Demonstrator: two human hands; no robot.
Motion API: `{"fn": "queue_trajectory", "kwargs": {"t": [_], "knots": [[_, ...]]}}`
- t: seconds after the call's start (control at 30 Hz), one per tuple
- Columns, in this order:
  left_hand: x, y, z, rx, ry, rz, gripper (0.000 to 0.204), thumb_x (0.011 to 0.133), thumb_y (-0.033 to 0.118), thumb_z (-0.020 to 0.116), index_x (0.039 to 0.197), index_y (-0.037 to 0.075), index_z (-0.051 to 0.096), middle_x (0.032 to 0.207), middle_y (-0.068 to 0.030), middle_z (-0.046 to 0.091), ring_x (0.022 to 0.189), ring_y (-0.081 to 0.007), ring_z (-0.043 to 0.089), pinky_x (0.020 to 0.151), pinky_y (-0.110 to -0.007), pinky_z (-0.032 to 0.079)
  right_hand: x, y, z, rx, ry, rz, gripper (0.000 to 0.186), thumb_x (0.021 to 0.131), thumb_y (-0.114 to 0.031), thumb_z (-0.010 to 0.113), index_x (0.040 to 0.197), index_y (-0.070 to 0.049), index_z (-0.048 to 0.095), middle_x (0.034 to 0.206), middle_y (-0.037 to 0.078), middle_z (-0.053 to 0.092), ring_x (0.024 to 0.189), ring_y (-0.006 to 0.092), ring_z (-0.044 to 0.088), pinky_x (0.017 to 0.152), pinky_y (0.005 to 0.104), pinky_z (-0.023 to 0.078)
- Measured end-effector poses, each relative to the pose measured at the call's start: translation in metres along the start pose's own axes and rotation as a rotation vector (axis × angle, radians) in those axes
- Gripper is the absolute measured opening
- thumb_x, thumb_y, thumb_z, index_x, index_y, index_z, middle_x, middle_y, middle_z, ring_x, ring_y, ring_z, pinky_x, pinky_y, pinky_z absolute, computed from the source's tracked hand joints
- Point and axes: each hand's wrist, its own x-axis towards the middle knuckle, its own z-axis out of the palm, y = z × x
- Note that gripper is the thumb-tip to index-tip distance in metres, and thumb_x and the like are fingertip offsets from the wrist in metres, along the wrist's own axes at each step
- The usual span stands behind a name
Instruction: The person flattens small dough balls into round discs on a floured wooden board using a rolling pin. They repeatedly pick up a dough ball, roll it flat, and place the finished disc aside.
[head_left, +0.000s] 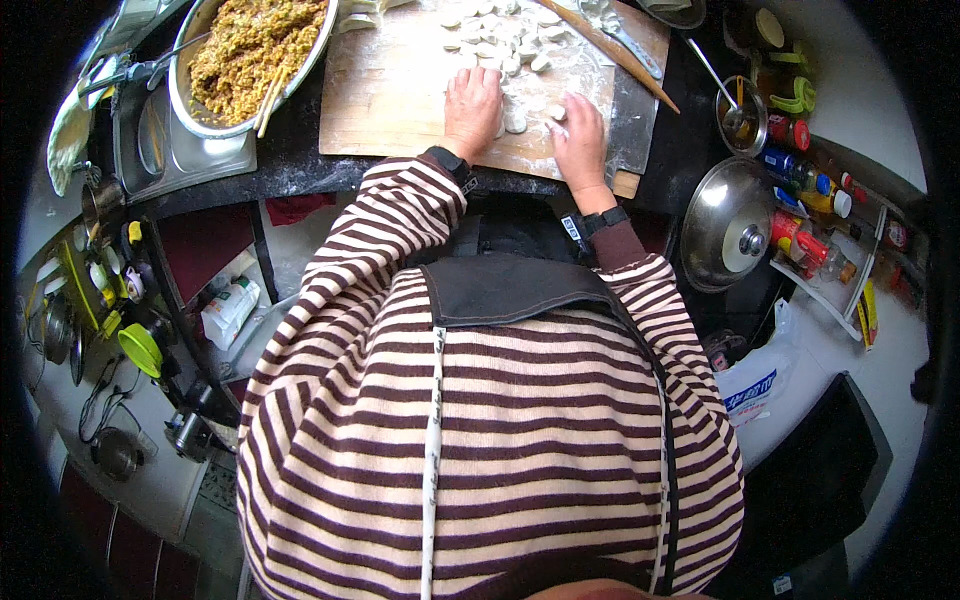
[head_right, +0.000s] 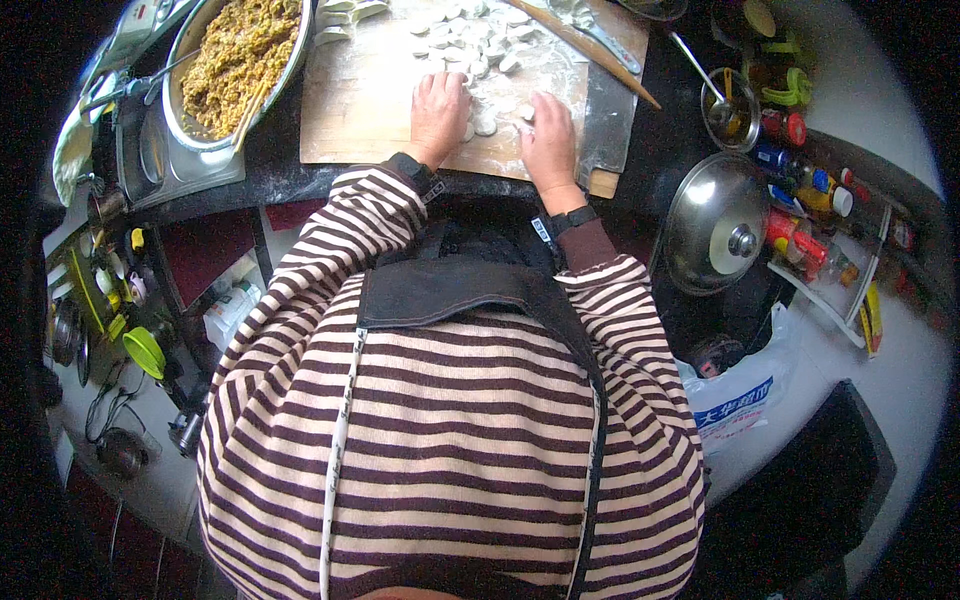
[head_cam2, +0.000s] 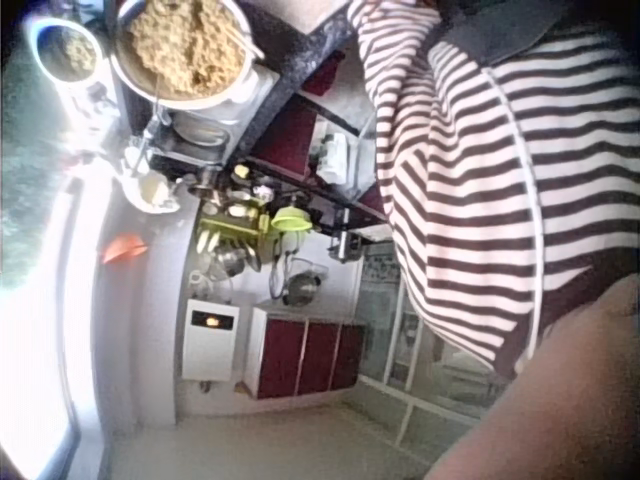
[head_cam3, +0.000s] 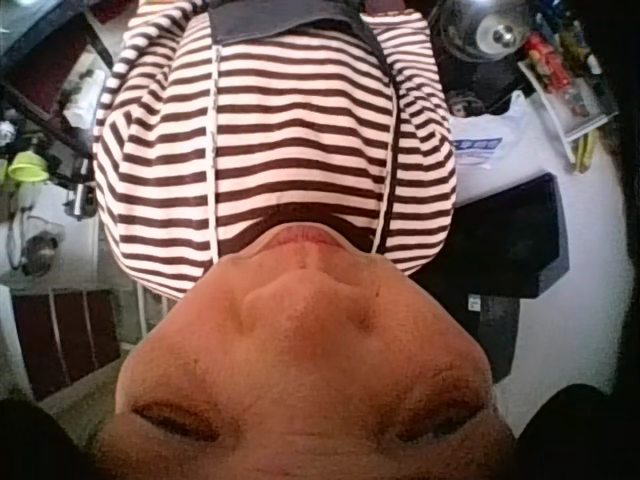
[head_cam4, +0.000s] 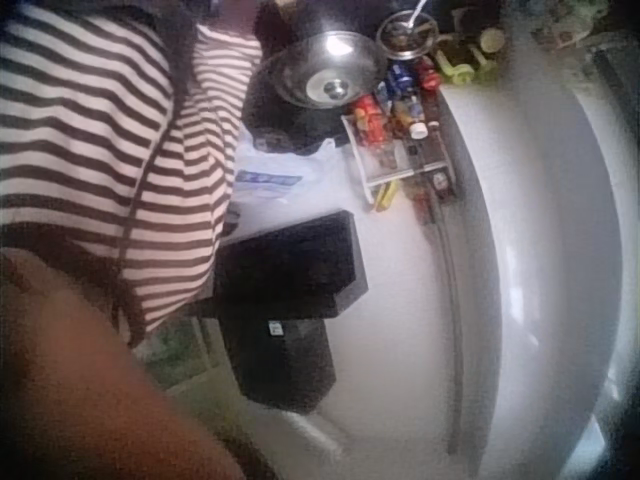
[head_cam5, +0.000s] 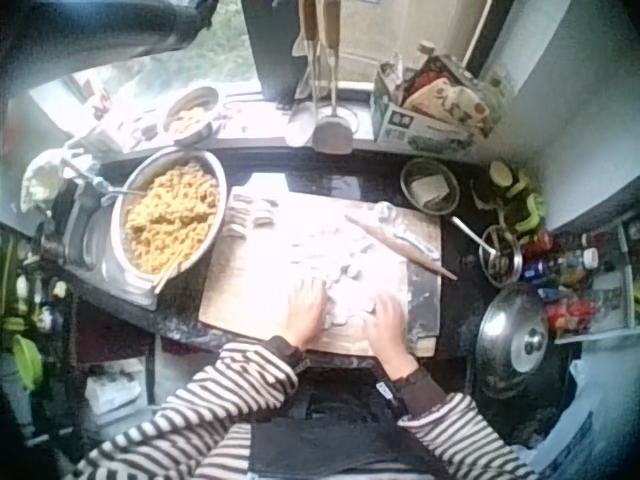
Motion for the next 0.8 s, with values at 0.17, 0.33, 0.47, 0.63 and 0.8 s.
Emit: {"fn": "queue_trajectory", "kwargs": {"t": [0.17, 0.33, 0.47, 0.63, 0.8], "knots": [[-0.003, 0.005, 0.003, -0.034, 0.001, 0.051, 0.021, 0.081, 0.006, 0.058, 0.102, 0.005, 0.059, 0.096, -0.0121, 0.056, 0.097, -0.03, 0.054, 0.081, -0.04, 0.046, -0.016, -0.011, 0.013, -0.069, -0.184, -0.05, 0.062, 0.087, -0.012, 0.064, 0.143, 0.001, 0.042, 0.156, 0.021, 0.031, 0.143, 0.0365, 0.031, 0.118, 0.0443, 0.027], [-0.002, 0.009, 0.003, -0.079, -0.014, 0.046, 0.023, 0.08, 0.002, 0.057, 0.103, 0.004, 0.059, 0.097, -0.0134, 0.056, 0.095, -0.0313, 0.056, 0.082, -0.039, 0.048, -0.002, -0.011, 0.013, 0.163, -0.132, -0.009, 0.054, 0.091, -0.011, 0.06, 0.141, 0.002, 0.046, 0.152, 0.021, 0.037, 0.141, 0.0355, 0.036, 0.117, 0.0427, 0.029], [0.0, 0.011, 0.002, -0.197, 0.018, -0.008, 0.023, 0.08, -0.001, 0.058, 0.103, 0.002, 0.058, 0.098, -0.0156, 0.056, 0.093, -0.0342, 0.056, 0.082, -0.04, 0.049, 0.038, -0.002, 0.01, 0.481, -0.024, 0.17, 0.045, 0.086, -0.005, 0.06, 0.13, 0.001, 0.057, 0.14, 0.023, 0.051, 0.13, 0.0344, 0.049, 0.111, 0.0399, 0.037], [0.0, 0.012, 0.006, -0.34, 0.063, -0.071, 0.024, 0.081, -0.001, 0.06, 0.105, 0.001, 0.059, 0.098, -0.0172, 0.058, 0.094, -0.038, 0.057, 0.084, -0.044, 0.047, 0.086, -0.004, 0.035, 0.101, 0.121, -0.008, 0.035, 0.079, -0.009, 0.072, 0.112, -0.001, 0.065, 0.113, 0.017, 0.063, 0.11, 0.0342, 0.057, 0.099, 0.0398, 0.044], [0.007, 0.02, 0.019, -0.554, -0.047, -0.176, 0.019, 0.083, 0.002, 0.063, 0.102, 0.003, 0.063, 0.095, -0.0171, 0.06, 0.093, -0.0373, 0.058, 0.082, -0.043, 0.048, 0.077, 0.013, 0.03, 0.16, 0.192, -0.031, 0.026, 0.074, -0.003, 0.069, 0.101, -0.003, 0.067, 0.099, 0.013, 0.062, 0.098, 0.0331, 0.059, 0.088, 0.0405, 0.048]]}}
